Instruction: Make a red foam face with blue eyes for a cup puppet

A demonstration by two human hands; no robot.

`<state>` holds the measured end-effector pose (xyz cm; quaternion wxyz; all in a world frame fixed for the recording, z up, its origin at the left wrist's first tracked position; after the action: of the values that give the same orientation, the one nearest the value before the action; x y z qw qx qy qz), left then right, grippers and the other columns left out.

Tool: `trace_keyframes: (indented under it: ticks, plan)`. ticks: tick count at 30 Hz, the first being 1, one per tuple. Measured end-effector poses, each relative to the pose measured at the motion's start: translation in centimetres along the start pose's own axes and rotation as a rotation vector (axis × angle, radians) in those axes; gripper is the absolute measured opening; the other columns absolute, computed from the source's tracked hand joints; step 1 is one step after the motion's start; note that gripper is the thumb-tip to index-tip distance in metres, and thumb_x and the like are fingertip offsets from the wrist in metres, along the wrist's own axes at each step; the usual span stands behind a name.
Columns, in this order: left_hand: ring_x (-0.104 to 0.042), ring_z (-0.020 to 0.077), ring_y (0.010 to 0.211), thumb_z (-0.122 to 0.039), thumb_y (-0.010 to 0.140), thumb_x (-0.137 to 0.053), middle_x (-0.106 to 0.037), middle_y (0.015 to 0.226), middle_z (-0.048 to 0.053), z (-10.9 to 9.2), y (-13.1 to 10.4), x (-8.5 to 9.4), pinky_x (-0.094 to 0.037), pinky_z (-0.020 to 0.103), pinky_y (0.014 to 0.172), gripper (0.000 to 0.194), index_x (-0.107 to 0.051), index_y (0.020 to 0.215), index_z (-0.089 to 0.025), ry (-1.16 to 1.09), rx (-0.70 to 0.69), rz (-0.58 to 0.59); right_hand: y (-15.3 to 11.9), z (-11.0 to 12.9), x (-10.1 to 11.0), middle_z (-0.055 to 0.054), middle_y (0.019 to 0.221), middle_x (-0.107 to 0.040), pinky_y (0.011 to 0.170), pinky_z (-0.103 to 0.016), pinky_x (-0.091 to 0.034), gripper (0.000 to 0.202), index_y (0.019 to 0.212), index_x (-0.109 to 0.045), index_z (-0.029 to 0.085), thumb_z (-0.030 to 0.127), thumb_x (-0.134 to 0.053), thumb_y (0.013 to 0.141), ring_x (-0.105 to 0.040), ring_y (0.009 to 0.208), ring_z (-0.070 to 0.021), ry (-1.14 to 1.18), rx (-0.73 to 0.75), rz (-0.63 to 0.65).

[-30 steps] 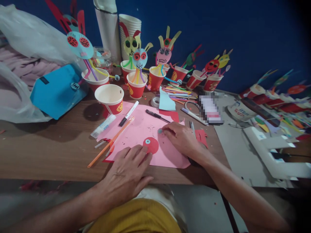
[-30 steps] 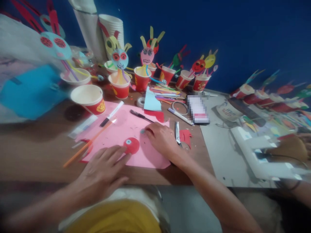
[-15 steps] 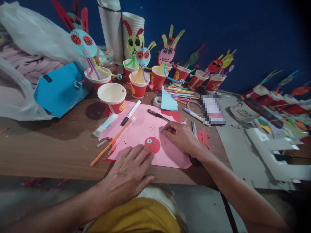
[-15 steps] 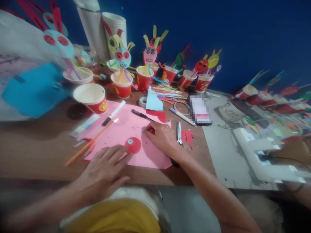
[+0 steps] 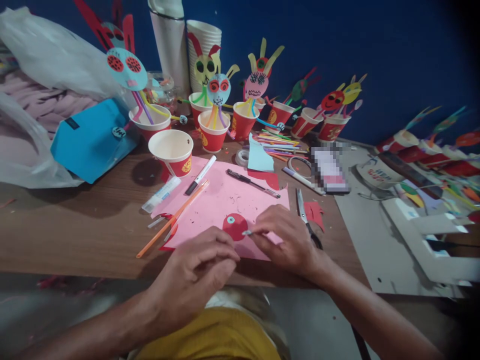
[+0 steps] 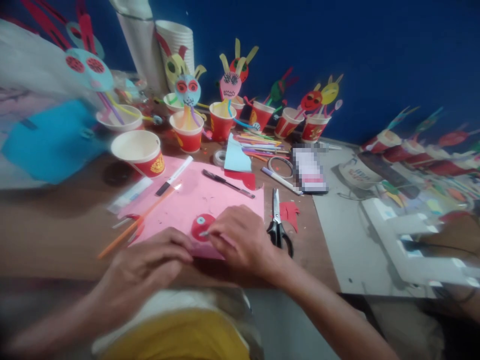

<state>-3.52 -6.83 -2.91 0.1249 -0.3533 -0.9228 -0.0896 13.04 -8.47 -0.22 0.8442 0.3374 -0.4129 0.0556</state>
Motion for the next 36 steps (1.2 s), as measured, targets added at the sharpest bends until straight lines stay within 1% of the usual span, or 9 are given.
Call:
trace_keyframes:
  ticks: [3, 5, 10, 16, 18, 21, 26, 30, 36]
  plan:
    - [-0.052, 0.0107, 0.062, -0.039, 0.087, -0.048, -0.058, 0.070, 0.001, 1.5, 0.2, -1.3, -0.041, 0.022, 0.057, 0.029, -0.063, 0.078, -0.016, -0.471, 0.386, 0.133, -0.4, 1.9, 0.4, -0.004, 0.077, -0.065, 0.062, -0.029, -0.043, 0.010, 0.084, -0.058, 0.020, 0.012, -0.058, 0.078, -0.056, 0.069, -0.0148, -0.056, 0.241, 0.019]
    - [-0.045, 0.0082, 0.054, -0.043, 0.084, -0.052, -0.053, 0.061, -0.001, 2.0, 0.1, -1.9, -0.036, 0.020, 0.052, 0.031, -0.060, 0.072, -0.015, -0.646, 0.511, 0.150, -0.6, 2.7, 0.5, -0.004, 0.077, -0.065, 0.059, -0.028, -0.043, 0.009, 0.083, -0.058, 0.020, 0.012, -0.056, 0.079, -0.057, 0.067, -0.0149, -0.093, 0.328, 0.047]
    - [-0.038, 0.0062, 0.052, -0.040, 0.074, -0.064, -0.049, 0.058, -0.003, 1.8, 0.0, -2.6, -0.027, 0.018, 0.049, 0.030, -0.054, 0.065, -0.014, -0.725, 0.552, 0.210, -0.6, 3.5, 0.6, -0.006, 0.075, -0.066, 0.059, -0.028, -0.044, 0.009, 0.083, -0.058, 0.018, 0.012, -0.052, 0.082, -0.058, 0.067, -0.0153, -0.141, 0.404, 0.077]
    - [-0.040, 0.0068, 0.051, -0.035, 0.072, -0.064, -0.049, 0.053, -0.004, 1.8, 0.2, -2.2, -0.031, 0.019, 0.050, 0.024, -0.055, 0.065, -0.014, -0.559, 0.525, 0.108, -1.4, 2.9, 0.2, -0.003, 0.079, -0.068, 0.062, -0.027, -0.045, 0.007, 0.083, -0.057, 0.021, 0.015, -0.052, 0.082, -0.059, 0.069, -0.0139, -0.161, 0.390, 0.070]
    - [-0.043, 0.0076, 0.053, -0.032, 0.072, -0.062, -0.050, 0.056, -0.004, 1.8, 0.3, -2.0, -0.034, 0.020, 0.051, 0.020, -0.056, 0.066, -0.014, -0.490, 0.495, 0.055, -1.7, 2.4, -0.1, -0.002, 0.080, -0.068, 0.064, -0.027, -0.045, 0.008, 0.084, -0.056, 0.021, 0.014, -0.054, 0.080, -0.059, 0.071, -0.0137, -0.115, 0.305, 0.036]
    - [-0.048, 0.0100, 0.058, -0.029, 0.073, -0.059, -0.053, 0.063, -0.001, 1.6, 0.4, -1.7, -0.039, 0.021, 0.055, 0.016, -0.058, 0.067, -0.015, -0.386, 0.426, -0.015, -1.7, 1.1, -0.5, -0.003, 0.081, -0.066, 0.067, -0.028, -0.045, 0.008, 0.087, -0.057, 0.020, 0.016, -0.054, 0.081, -0.059, 0.075, -0.0146, 0.081, -0.013, 0.020]
    - [-0.054, 0.0134, 0.064, -0.026, 0.074, -0.055, -0.058, 0.068, 0.002, 1.0, 0.5, -1.7, -0.045, 0.025, 0.060, 0.015, -0.059, 0.067, -0.014, -0.258, 0.360, -0.037, -2.0, 0.2, -1.8, 0.000, 0.076, -0.061, 0.063, -0.023, -0.044, 0.009, 0.082, -0.057, 0.019, 0.025, -0.053, 0.085, -0.055, 0.068, -0.0112, 0.433, -0.504, 0.185]
    - [-0.056, 0.0138, 0.063, -0.027, 0.074, -0.056, -0.059, 0.067, 0.003, 1.0, 0.5, -1.8, -0.045, 0.024, 0.057, 0.016, -0.060, 0.066, -0.014, -0.233, 0.351, -0.051, -2.3, 0.2, -2.2, 0.003, 0.070, -0.059, 0.061, -0.021, -0.042, 0.004, 0.075, -0.057, 0.019, 0.022, -0.058, 0.078, -0.051, 0.064, -0.0102, 0.477, -0.614, 0.225]
    - [-0.055, 0.0136, 0.064, -0.027, 0.076, -0.056, -0.059, 0.068, 0.002, 1.1, 0.5, -1.8, -0.045, 0.024, 0.059, 0.017, -0.061, 0.068, -0.013, -0.218, 0.320, -0.066, -2.4, 0.3, -2.7, 0.003, 0.068, -0.058, 0.060, -0.021, -0.041, 0.006, 0.071, -0.057, 0.018, 0.018, -0.055, 0.078, -0.050, 0.062, -0.0097, 0.487, -0.623, 0.217]
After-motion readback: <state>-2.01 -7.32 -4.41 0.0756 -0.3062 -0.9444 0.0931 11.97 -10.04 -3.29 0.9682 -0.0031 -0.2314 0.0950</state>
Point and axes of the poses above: each hand's wrist, its own y-axis towards the middle knuckle, its own x-axis out of the back of the hand, z = x × y, the point moved 5 cm from there along y, towards the middle knuckle
